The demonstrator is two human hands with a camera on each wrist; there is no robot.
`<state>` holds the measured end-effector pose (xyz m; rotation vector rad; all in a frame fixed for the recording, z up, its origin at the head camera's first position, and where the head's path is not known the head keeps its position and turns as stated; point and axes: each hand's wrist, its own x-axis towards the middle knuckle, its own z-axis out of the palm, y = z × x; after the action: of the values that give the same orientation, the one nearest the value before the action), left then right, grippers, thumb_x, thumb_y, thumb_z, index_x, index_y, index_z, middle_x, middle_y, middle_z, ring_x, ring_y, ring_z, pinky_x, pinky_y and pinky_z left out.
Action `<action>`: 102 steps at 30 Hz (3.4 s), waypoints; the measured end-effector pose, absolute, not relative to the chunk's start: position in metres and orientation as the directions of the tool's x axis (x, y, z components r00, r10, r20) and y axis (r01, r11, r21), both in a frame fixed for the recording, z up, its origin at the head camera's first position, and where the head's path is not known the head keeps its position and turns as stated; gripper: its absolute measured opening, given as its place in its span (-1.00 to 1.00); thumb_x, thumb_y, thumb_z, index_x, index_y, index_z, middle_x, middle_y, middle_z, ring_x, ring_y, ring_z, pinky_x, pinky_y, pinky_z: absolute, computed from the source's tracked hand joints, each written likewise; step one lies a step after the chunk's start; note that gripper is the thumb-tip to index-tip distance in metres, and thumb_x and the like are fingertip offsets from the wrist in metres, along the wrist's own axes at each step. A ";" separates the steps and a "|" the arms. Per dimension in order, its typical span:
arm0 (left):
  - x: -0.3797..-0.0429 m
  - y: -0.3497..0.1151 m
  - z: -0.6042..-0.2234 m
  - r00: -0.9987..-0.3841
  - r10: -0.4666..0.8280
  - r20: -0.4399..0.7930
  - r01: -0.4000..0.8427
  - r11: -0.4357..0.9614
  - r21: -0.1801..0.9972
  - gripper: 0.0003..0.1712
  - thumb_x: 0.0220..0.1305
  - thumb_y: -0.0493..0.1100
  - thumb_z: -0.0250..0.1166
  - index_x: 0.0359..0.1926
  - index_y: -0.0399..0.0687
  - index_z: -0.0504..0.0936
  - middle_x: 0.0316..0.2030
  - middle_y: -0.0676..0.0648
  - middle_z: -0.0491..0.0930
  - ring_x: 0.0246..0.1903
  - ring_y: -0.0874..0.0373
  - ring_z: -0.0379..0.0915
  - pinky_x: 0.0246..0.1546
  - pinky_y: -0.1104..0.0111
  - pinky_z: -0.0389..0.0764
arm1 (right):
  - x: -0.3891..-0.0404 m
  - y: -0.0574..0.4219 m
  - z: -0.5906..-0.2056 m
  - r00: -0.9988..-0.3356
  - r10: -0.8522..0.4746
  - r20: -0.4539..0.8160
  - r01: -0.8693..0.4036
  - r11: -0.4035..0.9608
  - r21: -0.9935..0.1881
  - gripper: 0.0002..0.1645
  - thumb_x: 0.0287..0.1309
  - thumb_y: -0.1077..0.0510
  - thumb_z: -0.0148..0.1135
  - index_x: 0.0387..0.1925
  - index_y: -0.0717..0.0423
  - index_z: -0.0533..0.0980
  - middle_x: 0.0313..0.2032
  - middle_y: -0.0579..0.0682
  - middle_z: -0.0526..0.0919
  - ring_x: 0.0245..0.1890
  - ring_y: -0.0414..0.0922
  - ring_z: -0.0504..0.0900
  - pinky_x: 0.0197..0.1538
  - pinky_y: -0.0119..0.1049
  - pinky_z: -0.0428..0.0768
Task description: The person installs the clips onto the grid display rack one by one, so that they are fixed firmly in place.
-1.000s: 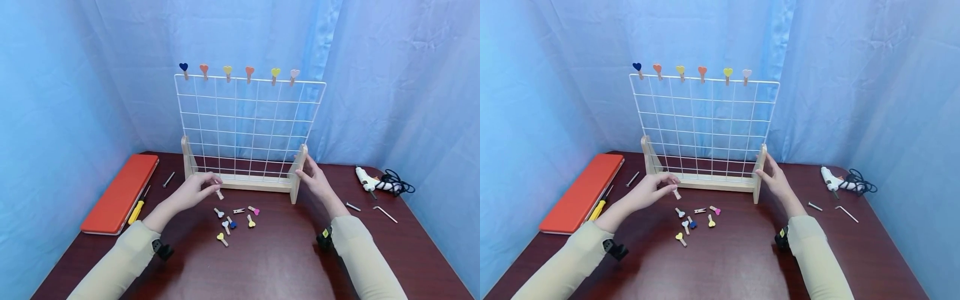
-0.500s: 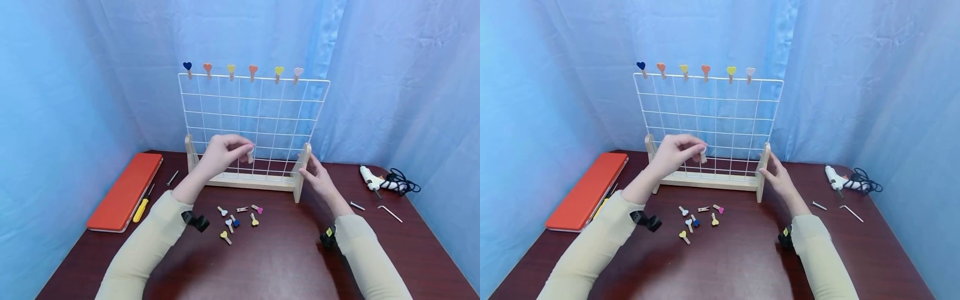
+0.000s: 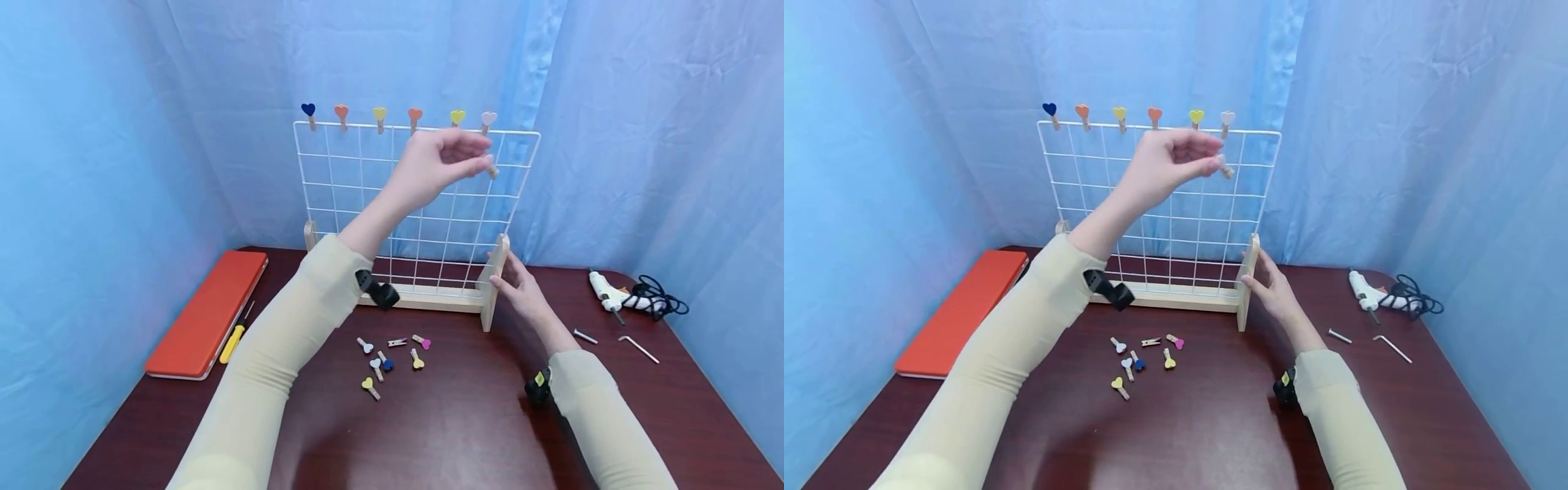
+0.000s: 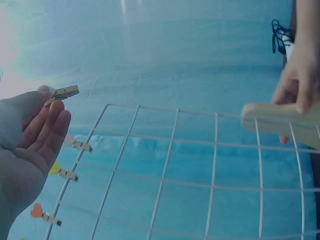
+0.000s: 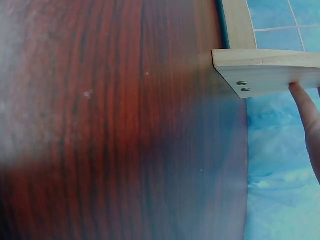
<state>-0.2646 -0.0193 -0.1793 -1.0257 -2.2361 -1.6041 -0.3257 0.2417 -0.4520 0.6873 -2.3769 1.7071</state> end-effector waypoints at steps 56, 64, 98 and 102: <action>-0.302 0.013 -0.152 -0.440 0.561 0.701 0.834 0.546 0.086 -0.63 0.11 0.12 0.17 -0.10 0.10 0.61 -0.13 0.17 0.58 -0.04 0.26 0.30 0.03 0.54 0.19 | -0.311 0.230 -0.435 -0.893 -0.290 0.343 -0.417 0.251 -0.873 -0.22 0.19 0.23 0.05 0.34 -0.22 -0.03 0.26 0.13 0.22 0.17 0.13 0.27 -0.08 -0.53 0.42; -0.266 -0.017 -0.215 -0.332 0.621 0.710 0.916 0.391 0.087 -0.69 0.04 0.02 0.30 -0.21 -0.03 0.66 -0.26 0.10 0.64 -0.20 0.22 0.38 -0.12 0.43 0.29 | -0.322 0.236 -0.444 -0.885 -0.287 0.366 -0.435 0.233 -0.870 -0.22 0.18 0.23 0.05 0.34 -0.25 -0.03 0.25 0.07 0.26 0.17 0.00 0.29 -0.05 -0.53 0.41; -0.244 -0.149 -0.464 -0.742 0.665 0.082 0.653 0.690 0.313 -0.89 -0.07 -0.07 0.36 -0.42 0.12 0.67 -0.45 0.15 0.56 -0.32 0.23 0.40 -0.22 0.23 0.25 | -0.325 0.241 -0.457 -0.886 -0.273 0.376 -0.436 0.208 -0.876 -0.23 0.18 0.21 0.05 0.32 -0.29 -0.01 0.26 0.10 0.22 0.17 -0.04 0.29 -0.05 -0.52 0.43; -0.245 -0.151 -0.464 -0.750 0.659 0.066 0.639 0.695 0.329 -0.94 -0.03 -0.06 0.34 -0.47 0.16 0.62 -0.47 0.15 0.53 -0.36 0.25 0.44 -0.21 0.26 0.25 | -0.320 0.237 -0.451 -0.889 -0.270 0.370 -0.427 0.198 -0.882 -0.24 0.18 0.23 0.05 0.33 -0.24 -0.01 0.26 0.07 0.24 0.18 0.04 0.28 -0.05 -0.53 0.43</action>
<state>-0.2450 -0.1507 -0.4640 -1.1284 -2.9444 -0.5378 -0.3198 0.2374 -0.4506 0.6817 -2.3251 1.7831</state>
